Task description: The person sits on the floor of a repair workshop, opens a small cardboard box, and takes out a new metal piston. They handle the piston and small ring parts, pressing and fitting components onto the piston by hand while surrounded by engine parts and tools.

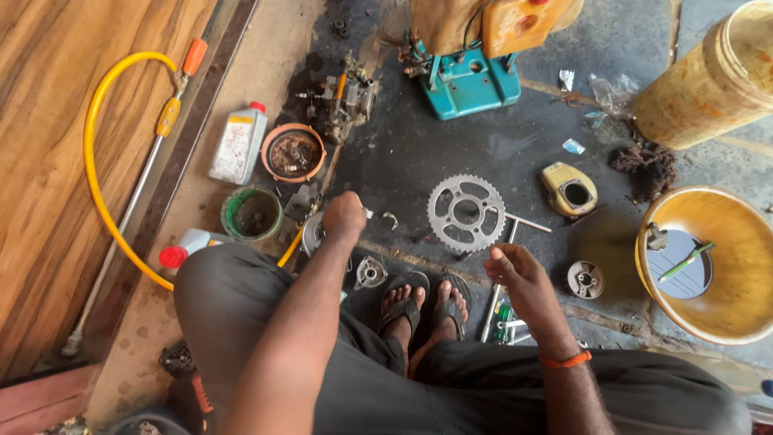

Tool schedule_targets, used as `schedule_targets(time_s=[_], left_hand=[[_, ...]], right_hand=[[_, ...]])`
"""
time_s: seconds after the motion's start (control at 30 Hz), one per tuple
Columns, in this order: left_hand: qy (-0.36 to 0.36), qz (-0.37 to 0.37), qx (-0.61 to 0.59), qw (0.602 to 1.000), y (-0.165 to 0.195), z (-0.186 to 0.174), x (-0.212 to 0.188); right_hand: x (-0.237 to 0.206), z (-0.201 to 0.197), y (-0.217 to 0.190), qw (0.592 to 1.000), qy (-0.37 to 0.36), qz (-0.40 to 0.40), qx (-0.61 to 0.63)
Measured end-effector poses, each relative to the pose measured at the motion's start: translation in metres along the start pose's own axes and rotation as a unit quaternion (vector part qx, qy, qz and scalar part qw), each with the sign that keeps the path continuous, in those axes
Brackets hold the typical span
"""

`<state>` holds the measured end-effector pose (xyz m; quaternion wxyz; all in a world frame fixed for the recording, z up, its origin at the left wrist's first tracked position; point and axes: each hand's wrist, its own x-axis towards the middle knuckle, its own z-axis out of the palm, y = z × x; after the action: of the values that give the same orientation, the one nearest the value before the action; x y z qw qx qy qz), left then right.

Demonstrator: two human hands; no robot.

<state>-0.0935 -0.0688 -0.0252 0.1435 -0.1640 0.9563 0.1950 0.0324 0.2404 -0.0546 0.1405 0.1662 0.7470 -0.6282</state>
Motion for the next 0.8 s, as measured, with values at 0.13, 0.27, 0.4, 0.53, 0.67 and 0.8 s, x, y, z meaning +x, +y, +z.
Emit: schedule_targets(time_s=[0.13,0.27,0.4,0.53,0.67,0.8], left_hand=[[-0.014,-0.037,-0.017,0.999,-0.003,-0.007,0.0],[0.048,-0.015,-0.074,0.996,-0.006,-0.008,0.004],[0.148,0.038,-0.188,0.97,0.004,-0.021,0.018],[0.141,0.193,-0.348,0.907,0.009,-0.055,0.027],[0.073,0.225,-0.283,0.929,-0.039,-0.099,0.02],[0.045,0.149,-0.215,0.964,-0.129,-0.143,-0.01]], right_hand=[[-0.003,0.004,0.007,0.999,-0.038,0.001,-0.008],[0.0,0.002,0.017,0.999,-0.042,0.022,-0.026],[0.003,-0.002,0.014,0.999,-0.041,0.011,0.015],[-0.001,-0.001,0.001,0.999,-0.035,0.021,-0.027],[-0.007,0.004,-0.005,0.998,-0.045,0.012,-0.04],[-0.004,0.007,0.003,0.994,-0.04,-0.001,-0.103]])
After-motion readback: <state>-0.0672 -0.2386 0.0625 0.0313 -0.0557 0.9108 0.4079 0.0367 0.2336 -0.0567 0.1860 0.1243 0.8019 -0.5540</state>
